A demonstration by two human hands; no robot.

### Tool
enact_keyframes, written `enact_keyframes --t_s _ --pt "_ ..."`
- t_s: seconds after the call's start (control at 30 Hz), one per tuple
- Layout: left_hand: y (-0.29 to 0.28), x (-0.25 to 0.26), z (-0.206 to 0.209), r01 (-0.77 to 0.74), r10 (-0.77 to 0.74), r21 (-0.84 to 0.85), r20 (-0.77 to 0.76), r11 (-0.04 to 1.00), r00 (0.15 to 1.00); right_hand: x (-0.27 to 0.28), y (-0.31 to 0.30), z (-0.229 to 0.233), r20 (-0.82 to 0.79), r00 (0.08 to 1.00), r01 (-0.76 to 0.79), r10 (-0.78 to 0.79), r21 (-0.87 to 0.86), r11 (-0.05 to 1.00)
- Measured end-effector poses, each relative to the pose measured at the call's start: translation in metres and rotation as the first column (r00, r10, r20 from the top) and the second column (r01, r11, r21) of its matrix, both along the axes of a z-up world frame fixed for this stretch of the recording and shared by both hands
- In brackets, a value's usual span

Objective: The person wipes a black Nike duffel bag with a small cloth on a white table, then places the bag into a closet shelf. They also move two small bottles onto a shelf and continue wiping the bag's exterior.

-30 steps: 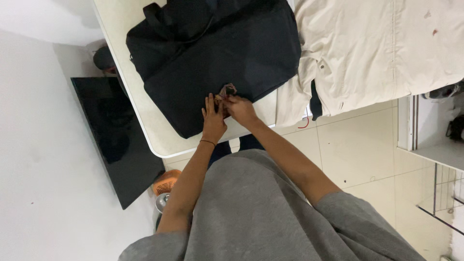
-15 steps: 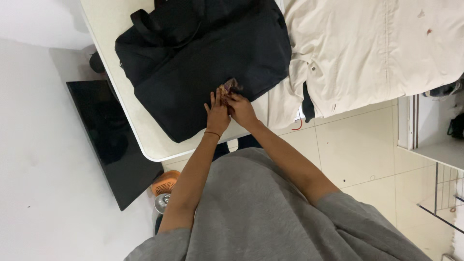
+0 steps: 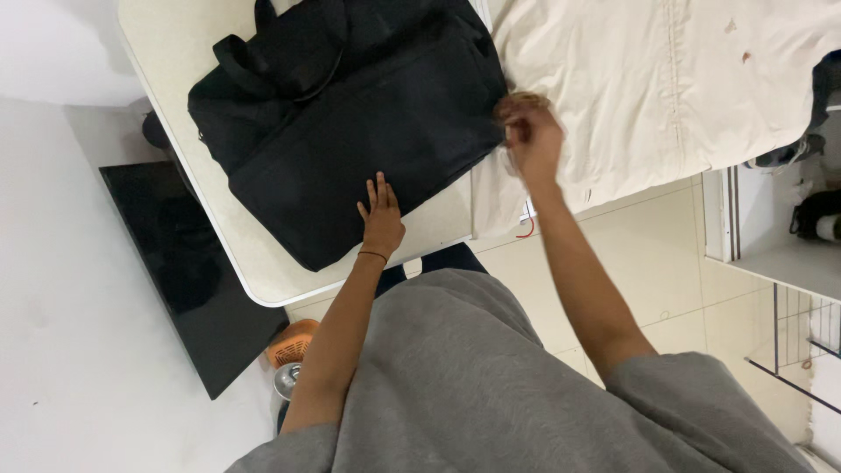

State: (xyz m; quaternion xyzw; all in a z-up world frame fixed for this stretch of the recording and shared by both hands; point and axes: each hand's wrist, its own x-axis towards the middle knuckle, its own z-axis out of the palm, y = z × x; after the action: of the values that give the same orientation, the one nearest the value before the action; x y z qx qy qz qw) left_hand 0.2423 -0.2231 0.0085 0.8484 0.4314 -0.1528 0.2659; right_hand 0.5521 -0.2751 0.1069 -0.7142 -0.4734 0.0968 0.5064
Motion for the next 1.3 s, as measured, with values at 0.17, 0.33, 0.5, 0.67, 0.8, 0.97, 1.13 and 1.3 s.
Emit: enact_keyframes --t_s 0.17,0.33,0.5,0.67,0.8,0.97,1.13,1.3 --pt "0.006 -0.004 0.003 0.016 -0.018 -0.044 -0.025 0.999 1.0 -0.115 0.017 -0.062 0.379 0.707 -0.466 0.597 -0.386 0.796" --pt "0.013 -0.006 0.005 -0.049 0.055 -0.113 0.055 0.992 0.997 -0.05 0.006 -0.083 0.333 0.894 0.012 0.301 -0.688 0.726" --pt "0.018 -0.018 0.021 -0.271 0.249 0.004 0.385 0.963 0.889 -0.046 0.026 -0.026 0.141 0.977 -0.09 0.162 -0.417 0.904" --pt "0.041 -0.127 0.055 -0.824 0.635 0.129 0.575 0.552 0.516 -0.083 0.072 -0.039 0.149 0.988 0.014 0.037 -0.329 0.944" --pt "0.081 -0.186 0.037 -0.933 0.786 -0.056 0.559 0.355 0.265 -0.177 0.096 -0.085 0.145 0.979 0.17 -0.145 -0.177 0.969" --pt "0.084 -0.203 0.044 -0.896 0.864 -0.249 0.449 0.368 0.23 -0.314 0.092 -0.062 -0.302 0.496 -0.835 0.814 -0.423 0.352" --pt "0.085 -0.198 0.046 -0.893 0.852 -0.335 0.515 0.3 0.093 -0.23 0.101 -0.061 -0.274 0.884 -0.447 0.379 -0.26 0.856" --pt "0.083 -0.196 0.035 -0.913 0.832 -0.246 0.533 0.327 0.154 -0.15 0.119 -0.092 0.216 0.976 0.065 -0.023 -0.186 0.98"
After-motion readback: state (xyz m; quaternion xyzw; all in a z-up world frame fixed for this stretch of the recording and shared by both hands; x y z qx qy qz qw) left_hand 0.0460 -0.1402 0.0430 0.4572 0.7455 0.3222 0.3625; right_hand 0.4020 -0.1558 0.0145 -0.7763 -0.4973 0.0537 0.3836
